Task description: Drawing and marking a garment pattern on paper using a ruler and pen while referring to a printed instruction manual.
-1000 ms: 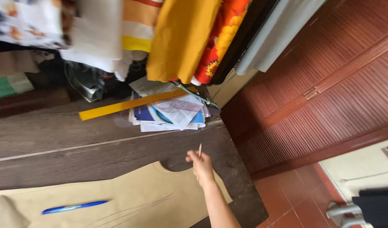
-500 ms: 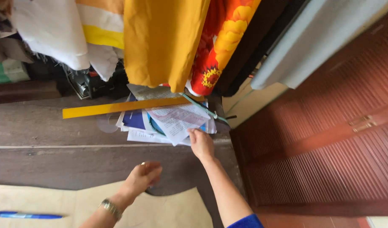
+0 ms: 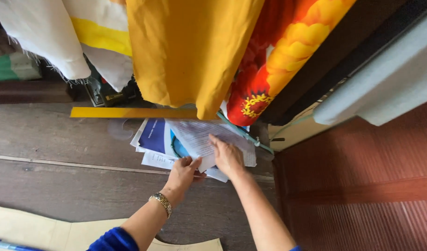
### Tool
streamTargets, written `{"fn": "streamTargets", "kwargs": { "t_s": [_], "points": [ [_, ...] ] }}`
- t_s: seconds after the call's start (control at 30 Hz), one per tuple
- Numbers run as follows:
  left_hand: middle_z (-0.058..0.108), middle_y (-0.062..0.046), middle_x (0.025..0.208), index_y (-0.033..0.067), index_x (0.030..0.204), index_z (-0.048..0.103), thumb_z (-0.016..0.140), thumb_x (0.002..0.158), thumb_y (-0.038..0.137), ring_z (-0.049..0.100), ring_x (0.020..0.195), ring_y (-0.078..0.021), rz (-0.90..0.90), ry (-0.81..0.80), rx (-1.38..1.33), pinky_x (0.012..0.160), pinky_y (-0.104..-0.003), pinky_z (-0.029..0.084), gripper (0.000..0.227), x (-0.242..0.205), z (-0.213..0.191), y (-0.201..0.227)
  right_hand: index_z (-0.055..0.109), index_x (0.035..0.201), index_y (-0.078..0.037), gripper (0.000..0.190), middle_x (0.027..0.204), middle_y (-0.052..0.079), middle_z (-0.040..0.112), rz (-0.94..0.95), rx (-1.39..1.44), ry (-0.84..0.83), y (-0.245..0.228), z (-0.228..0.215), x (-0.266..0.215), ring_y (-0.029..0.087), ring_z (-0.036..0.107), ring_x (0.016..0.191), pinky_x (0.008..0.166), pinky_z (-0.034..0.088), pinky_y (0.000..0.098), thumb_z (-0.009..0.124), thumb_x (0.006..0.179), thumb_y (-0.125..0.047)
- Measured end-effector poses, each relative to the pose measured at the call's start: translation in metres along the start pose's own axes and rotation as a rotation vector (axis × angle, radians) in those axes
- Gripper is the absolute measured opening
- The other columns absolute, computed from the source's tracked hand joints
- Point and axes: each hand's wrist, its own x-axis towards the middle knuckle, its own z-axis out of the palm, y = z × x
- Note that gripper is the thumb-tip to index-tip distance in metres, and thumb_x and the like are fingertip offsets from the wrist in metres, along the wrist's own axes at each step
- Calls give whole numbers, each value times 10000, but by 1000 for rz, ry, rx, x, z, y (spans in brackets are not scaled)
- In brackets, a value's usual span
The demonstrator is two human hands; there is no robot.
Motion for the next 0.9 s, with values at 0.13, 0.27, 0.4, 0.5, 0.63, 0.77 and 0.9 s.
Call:
{"fn": "streamTargets", "kwargs": {
  "t_s": [0.13,0.27,0.4,0.5,0.63,0.77,0.9],
  "points": [
    [564,-119,831,-46,909,599,557,951,151,559,737,-188,81,-19,-72,699,-313,603,206,-28,-17,21,502,1367,-272,407,1006,46,732,-13,117,34,2,-11,12,275,719,836,739,605,419,348,999,-355],
    [513,-18,750,65,770,529,576,907,225,464,720,-131,305,-19,84,622,-322,420,216,-84,-60,14,586,1279,-201,406,1144,89,681,-39,185,76,18,3,20,399,639,976,794,499,481,363,976,-354],
    [424,20,667,90,650,480,617,864,192,387,647,-114,370,-41,113,592,-310,300,274,-132,-114,-52,658,1185,-168,387,1227,22,667,-52,354,142,17,11,-16,262,608,1152,904,461,356,409,956,-356],
    [632,-95,620,-77,736,726,650,810,83,559,598,-186,144,40,-30,548,-306,388,192,-158,-152,-114,649,1186,-93,383,1183,54,701,104,606,151,-1,-1,-80,145,662,1123,919,485,250,451,944,-313],
    [660,-293,614,-156,779,672,657,813,34,597,471,-348,-107,109,-226,452,-433,543,193,-171,-187,-211,647,1164,-92,373,952,37,717,159,710,184,15,47,-147,138,701,847,816,489,267,502,922,-336],
    [623,-193,663,-94,854,699,679,862,134,576,569,-258,-341,77,37,562,-368,506,229,-216,-182,-180,549,1335,-153,504,1153,37,655,340,727,52,-17,54,-215,151,673,1049,908,460,273,432,914,-403],
    [710,-15,677,46,702,689,686,902,279,617,647,-70,-312,-356,572,652,-208,480,307,-227,-187,-175,710,1109,-136,363,781,-40,632,399,792,28,-57,72,-249,87,439,433,457,387,255,485,937,-363]
  ]
}}
